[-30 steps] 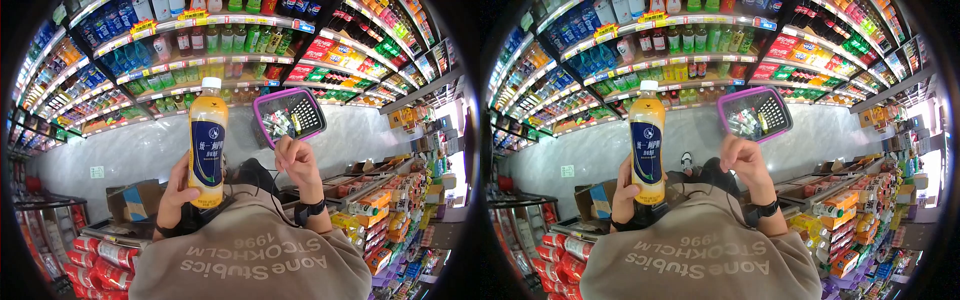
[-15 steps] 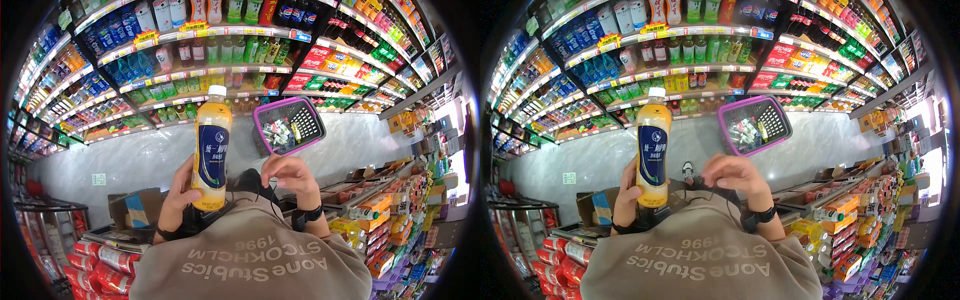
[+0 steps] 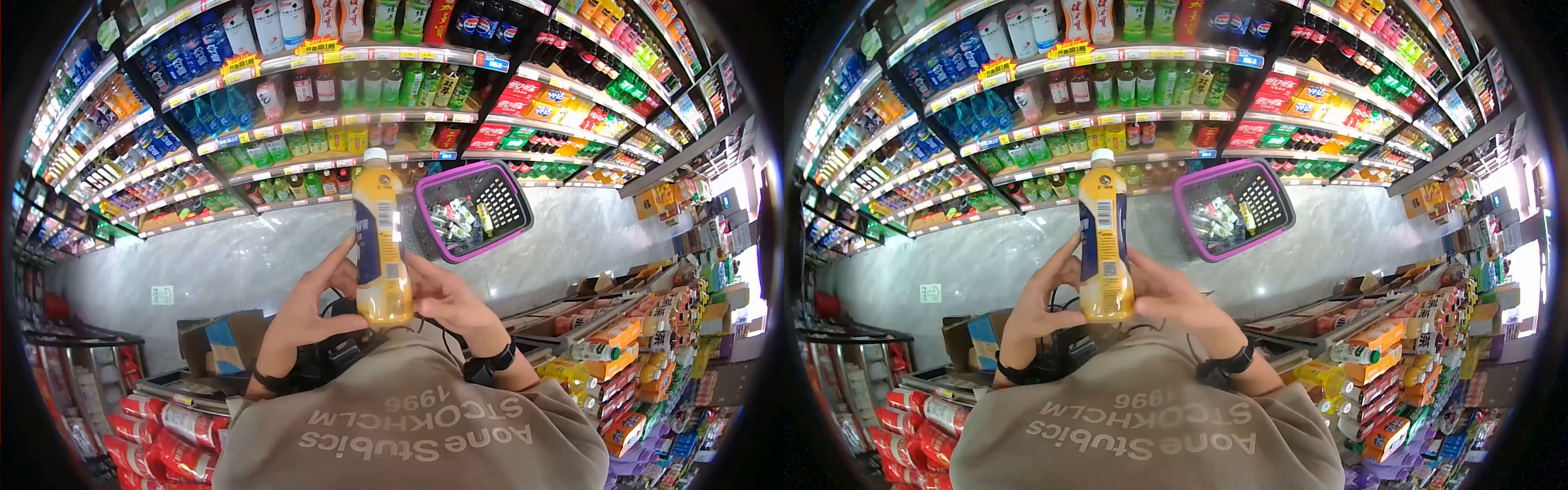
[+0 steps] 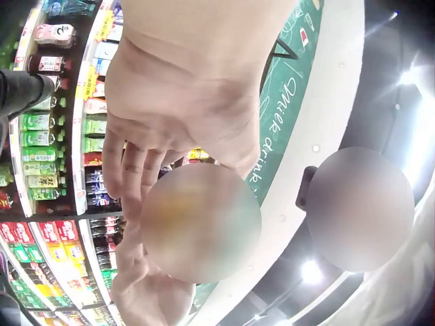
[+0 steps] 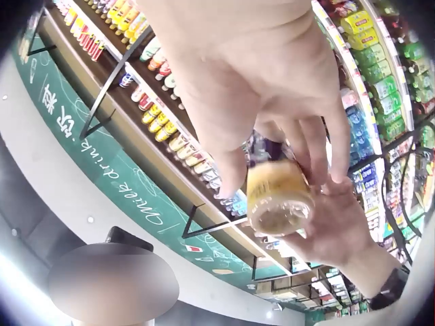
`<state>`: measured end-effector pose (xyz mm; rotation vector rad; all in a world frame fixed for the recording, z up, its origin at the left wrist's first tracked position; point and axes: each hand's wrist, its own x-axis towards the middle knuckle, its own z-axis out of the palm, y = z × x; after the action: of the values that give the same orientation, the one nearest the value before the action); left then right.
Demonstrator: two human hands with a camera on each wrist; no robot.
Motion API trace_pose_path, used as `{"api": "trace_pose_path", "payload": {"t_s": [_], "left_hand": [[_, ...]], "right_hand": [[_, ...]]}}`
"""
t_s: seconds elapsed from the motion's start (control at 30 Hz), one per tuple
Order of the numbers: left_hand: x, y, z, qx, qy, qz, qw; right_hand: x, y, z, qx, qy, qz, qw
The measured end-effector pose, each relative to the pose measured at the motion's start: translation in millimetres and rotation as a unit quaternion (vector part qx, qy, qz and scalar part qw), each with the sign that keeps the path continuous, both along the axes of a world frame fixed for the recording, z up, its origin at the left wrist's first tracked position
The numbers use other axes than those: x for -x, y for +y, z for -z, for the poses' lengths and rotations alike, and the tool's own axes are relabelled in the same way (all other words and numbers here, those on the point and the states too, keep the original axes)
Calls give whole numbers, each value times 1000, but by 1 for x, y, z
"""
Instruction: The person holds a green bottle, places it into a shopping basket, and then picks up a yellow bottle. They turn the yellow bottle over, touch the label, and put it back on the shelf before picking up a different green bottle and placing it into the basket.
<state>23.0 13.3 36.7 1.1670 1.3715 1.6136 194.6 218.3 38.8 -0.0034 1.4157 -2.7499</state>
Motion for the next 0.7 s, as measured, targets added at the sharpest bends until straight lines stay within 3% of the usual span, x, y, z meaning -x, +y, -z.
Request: {"api": "trace_pose_path", "payload": {"t_s": [0.07, 0.27, 0.37, 0.7], "left_hand": [[-4, 1, -7, 48, 42, -24, 998], [-7, -3, -12, 40, 111, -22, 993], [-8, -4, -6, 63, 78, -8, 995], [-12, -5, -8, 55, 134, -15, 989]], "right_hand": [[8, -7, -2, -16, -19, 23, 999], [9, -7, -2, 5, -6, 5, 1000], [8, -6, 5, -6, -7, 7, 1000], [10, -9, -2, -28, -20, 16, 999]]}}
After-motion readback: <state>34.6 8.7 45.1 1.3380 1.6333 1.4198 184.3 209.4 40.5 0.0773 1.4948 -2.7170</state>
